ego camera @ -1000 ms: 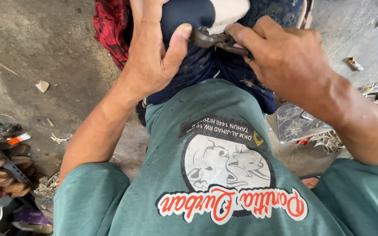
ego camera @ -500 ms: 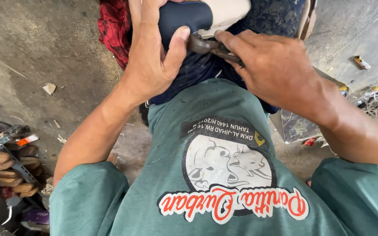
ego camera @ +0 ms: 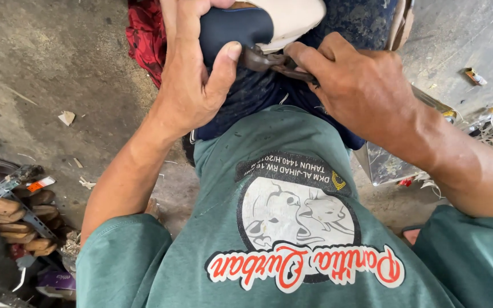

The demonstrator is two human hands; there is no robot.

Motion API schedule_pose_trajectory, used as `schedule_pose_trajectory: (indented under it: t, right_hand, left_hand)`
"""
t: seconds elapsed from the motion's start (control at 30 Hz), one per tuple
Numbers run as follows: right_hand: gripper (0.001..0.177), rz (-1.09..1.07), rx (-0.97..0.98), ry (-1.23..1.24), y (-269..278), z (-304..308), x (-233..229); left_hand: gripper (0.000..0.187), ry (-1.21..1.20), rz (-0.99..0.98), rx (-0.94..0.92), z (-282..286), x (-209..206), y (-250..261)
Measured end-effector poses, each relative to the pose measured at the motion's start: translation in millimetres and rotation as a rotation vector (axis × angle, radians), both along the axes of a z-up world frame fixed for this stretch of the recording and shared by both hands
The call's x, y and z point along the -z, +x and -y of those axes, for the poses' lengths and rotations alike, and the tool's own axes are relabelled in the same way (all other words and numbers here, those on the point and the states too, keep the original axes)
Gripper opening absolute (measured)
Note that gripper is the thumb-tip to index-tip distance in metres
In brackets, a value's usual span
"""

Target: Lasting a shoe upper by pulling the leather over a last with pliers and securing it with a hammer.

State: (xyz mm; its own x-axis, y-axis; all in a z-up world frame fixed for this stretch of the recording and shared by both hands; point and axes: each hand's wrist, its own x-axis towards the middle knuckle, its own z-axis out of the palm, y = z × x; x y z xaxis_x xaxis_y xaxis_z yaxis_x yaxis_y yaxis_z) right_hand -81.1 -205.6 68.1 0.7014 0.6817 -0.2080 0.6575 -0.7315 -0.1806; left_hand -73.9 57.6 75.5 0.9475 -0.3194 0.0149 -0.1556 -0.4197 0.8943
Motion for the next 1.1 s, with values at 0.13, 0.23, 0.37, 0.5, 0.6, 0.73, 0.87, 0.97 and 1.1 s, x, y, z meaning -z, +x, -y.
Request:
schedule_pose_trajectory:
  t: [0.13,0.23,0.37,0.5,0.6,0.73,0.87,0.97,1.1]
  right_hand:
    - [0.053,-0.046,0.077,-0.055,-23.6,-12.3,-1.7]
    - [0.048,-0.172,0.086,-0.098,-28.6,-18.5,-4.5]
    - [0.051,-0.086,0.029,-0.056,-23.2,-14.3,2.7]
    - [0.042,-0.087,-0.012,0.152,-4.4,-4.6,-0.1]
    - [0.033,-0.189,0.022,0.226,-2.2,-1.0,2.1]
    - [0.052,-0.103,0.073,0.052,-20.9,-11.0,8.1]
    - [0.05,-0.201,0.121,0.0,-36.8,-22.9,7.5]
    - [0.054,-0.162,0.092,0.013,-33.4,-22.0,16.1]
    - [0.046,-0.228,0.064,0.277,-14.0,-13.6,19.8]
  left_hand:
    - [0.041,0.032,-0.04,0.009,0.0,5.0,-4.5]
    - [0.042,0.005,-0.047,-0.042,1.8,8.4,-10.1]
    - [0.038,-0.009,-0.105,-0.058,3.8,-0.4,-7.7]
    - [0.033,0.031,-0.076,-0.056,1.3,5.5,-13.0]
    - [0.034,0.045,-0.058,-0.024,-2.2,6.9,-8.5]
    - [0.035,0.044,-0.077,0.003,-3.0,5.0,-4.1]
    - [0.042,0.051,-0.112,-0.017,-3.4,10.6,-10.4]
    - [0.041,0.046,-0.118,-0.049,-2.9,8.3,-8.9]
    - [0.04,0.099,-0.103,-0.039,-4.8,3.4,-7.4]
